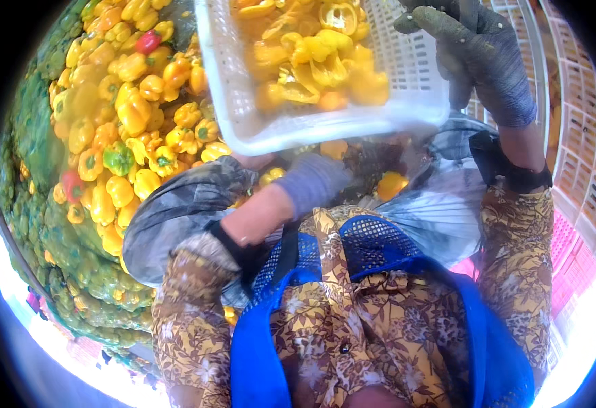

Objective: The person sits on the floor and sorts yellow bell peppers from a large pile into a white plastic basket. They pick up peppers one by one, inspect them, and place them into the basket, occasionally discarding unwanted pieces.

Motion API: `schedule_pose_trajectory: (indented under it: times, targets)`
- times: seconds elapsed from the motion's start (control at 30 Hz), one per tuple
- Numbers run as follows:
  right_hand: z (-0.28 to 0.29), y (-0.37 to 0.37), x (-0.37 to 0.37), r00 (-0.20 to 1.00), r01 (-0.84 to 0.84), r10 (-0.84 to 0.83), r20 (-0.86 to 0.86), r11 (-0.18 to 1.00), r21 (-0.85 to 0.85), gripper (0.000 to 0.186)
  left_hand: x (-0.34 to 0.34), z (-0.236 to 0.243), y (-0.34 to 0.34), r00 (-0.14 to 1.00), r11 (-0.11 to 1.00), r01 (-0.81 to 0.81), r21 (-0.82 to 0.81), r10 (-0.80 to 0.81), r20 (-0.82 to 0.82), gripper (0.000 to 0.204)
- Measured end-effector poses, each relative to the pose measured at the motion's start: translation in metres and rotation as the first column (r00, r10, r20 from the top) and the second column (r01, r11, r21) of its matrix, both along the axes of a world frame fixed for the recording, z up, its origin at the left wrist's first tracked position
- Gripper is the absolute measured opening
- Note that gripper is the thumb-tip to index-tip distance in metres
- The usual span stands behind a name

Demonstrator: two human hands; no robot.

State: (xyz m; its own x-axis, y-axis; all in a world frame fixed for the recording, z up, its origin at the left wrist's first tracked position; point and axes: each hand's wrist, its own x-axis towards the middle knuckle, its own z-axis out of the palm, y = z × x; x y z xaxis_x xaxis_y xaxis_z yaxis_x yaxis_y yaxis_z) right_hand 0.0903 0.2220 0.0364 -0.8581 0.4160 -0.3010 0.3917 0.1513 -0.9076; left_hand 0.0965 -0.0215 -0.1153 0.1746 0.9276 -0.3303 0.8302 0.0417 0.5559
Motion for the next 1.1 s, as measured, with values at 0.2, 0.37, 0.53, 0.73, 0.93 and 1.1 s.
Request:
schedule_pose_trajectory:
  times: [0.2,0.37,0.53,0.73,0.93,1.1]
  targets:
    - [0.026,0.013,0.017,0.999,0.038,-0.039,0.004,0.994,0.103,0.047,0.027,-0.110,0.022,0.979,0.984,-0.067,-0.164,0.096,0.179,0.045]
    - [0.016,0.026,0.039,0.994,0.110,-0.111,-0.002,0.986,0.125,0.041,0.018,-0.177,0.026,0.982,0.969,-0.105,-0.223,0.137,0.131,0.050]
    - [0.002,0.021,0.044,0.989,0.137,-0.106,-0.100,0.907,0.399,0.036,0.020,-0.186,0.024,0.981,0.962,-0.132,-0.238,0.162,0.111,0.056]
    - [-0.041,0.064,0.058,0.944,-0.024,0.148,-0.294,0.922,0.386,0.043,0.022,-0.113,0.051,0.878,0.954,-0.264,-0.144,0.300,0.372,0.062]
    - [0.003,0.032,0.067,0.997,0.067,-0.067,-0.022,0.998,-0.005,0.045,0.021,0.048,0.082,0.521,0.827,-0.524,-0.206,0.502,0.691,0.077]
    - [-0.018,0.006,0.099,0.992,-0.064,0.080,-0.095,0.985,0.162,0.038,-0.023,0.090,0.055,0.476,0.510,-0.855,0.094,0.699,0.533,0.076]
